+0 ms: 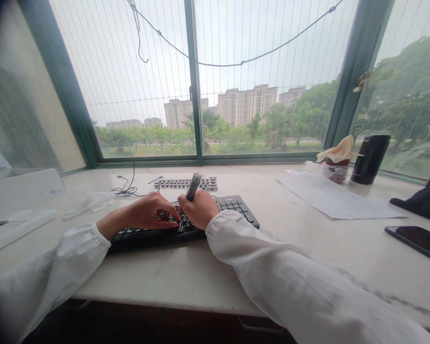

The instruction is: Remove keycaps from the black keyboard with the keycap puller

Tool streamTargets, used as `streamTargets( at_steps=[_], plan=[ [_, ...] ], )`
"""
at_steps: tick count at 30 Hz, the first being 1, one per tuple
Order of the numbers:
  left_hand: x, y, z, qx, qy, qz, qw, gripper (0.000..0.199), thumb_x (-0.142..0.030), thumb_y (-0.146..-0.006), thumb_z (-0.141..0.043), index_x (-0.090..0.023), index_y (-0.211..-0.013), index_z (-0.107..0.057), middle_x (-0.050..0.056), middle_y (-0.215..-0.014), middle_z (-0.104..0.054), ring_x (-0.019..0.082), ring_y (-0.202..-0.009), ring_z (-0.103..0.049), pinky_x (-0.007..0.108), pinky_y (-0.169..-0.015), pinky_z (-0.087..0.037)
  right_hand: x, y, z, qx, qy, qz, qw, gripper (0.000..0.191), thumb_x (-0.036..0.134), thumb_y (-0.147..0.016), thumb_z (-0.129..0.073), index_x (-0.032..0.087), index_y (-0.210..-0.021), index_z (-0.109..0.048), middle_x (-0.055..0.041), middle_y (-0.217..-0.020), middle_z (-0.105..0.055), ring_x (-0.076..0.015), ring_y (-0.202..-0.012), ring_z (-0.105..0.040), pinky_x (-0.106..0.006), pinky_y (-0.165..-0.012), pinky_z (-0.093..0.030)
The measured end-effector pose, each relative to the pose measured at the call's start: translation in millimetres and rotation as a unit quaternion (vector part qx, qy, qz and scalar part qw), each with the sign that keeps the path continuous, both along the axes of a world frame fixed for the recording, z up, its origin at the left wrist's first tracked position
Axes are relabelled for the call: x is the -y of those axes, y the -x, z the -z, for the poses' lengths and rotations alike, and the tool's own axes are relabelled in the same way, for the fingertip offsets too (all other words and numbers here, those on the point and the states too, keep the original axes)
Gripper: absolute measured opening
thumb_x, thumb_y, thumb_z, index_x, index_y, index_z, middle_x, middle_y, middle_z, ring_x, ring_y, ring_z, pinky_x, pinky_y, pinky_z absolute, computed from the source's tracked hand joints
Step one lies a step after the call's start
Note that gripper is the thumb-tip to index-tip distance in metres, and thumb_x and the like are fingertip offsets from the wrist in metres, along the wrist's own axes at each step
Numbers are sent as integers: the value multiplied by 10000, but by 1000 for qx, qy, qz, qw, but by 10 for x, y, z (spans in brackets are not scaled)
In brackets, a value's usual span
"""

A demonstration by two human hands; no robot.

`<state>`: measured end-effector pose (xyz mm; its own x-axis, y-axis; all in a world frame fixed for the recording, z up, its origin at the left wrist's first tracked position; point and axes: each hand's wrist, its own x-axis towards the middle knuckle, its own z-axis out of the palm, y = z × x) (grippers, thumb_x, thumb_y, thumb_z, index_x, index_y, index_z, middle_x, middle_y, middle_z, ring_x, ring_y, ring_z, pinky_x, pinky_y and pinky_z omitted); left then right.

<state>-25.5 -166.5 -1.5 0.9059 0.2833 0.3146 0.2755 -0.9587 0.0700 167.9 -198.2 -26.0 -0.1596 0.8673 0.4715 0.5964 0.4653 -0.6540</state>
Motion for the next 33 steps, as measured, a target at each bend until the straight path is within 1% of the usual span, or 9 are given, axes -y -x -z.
streamTargets(
  at_steps=[9,18,22,27,33],
  plan=[
    [7,-8,-16,1,0,8,1000,210,-381,-817,-622,-213,-863,-739,-15,-555,-621,68,-487,-549,169,-530,-377,2,4,-14,5,-7,-15,1000,348,288,-820,-414,175,-569,-625,-7,-526,-535,-121,-548,-476,-232,-559,-324],
    [15,-2,-17,1,-2,0,1000,206,-381,-811,-627,-216,-863,-740,-16,-555,-623,70,-490,-556,168,-540,-382,16,6,-20,2,-7,-11,1000,360,305,-835,-416,172,-572,-622,-4,-503,-523,-118,-526,-460,-235,-536,-302],
    [23,-2,-20,-6,-2,-6,1000,198,-372,-810,-627,-220,-869,-739,-15,-562,-631,74,-498,-560,169,-545,-388,35,0,-32,-8,9,-17,1000,379,319,-852,-414,170,-570,-620,3,-481,-518,-111,-504,-455,-235,-519,-287],
    [13,-3,-13,-2,-3,-8,1000,200,-368,-809,-627,-215,-878,-736,-10,-583,-645,76,-513,-570,168,-549,-390,67,-6,-50,-6,25,-27,999,443,360,-888,-391,178,-594,-668,13,-430,-471,-113,-487,-456,-237,-525,-296],
    [9,-6,-10,-3,-5,-3,1000,200,-369,-813,-622,-222,-879,-740,-13,-575,-638,73,-506,-557,166,-542,-382,67,1,-44,-4,16,-30,999,496,380,-909,-374,168,-524,-604,1,-439,-499,-111,-495,-480,-236,-547,-320]
  ],
)
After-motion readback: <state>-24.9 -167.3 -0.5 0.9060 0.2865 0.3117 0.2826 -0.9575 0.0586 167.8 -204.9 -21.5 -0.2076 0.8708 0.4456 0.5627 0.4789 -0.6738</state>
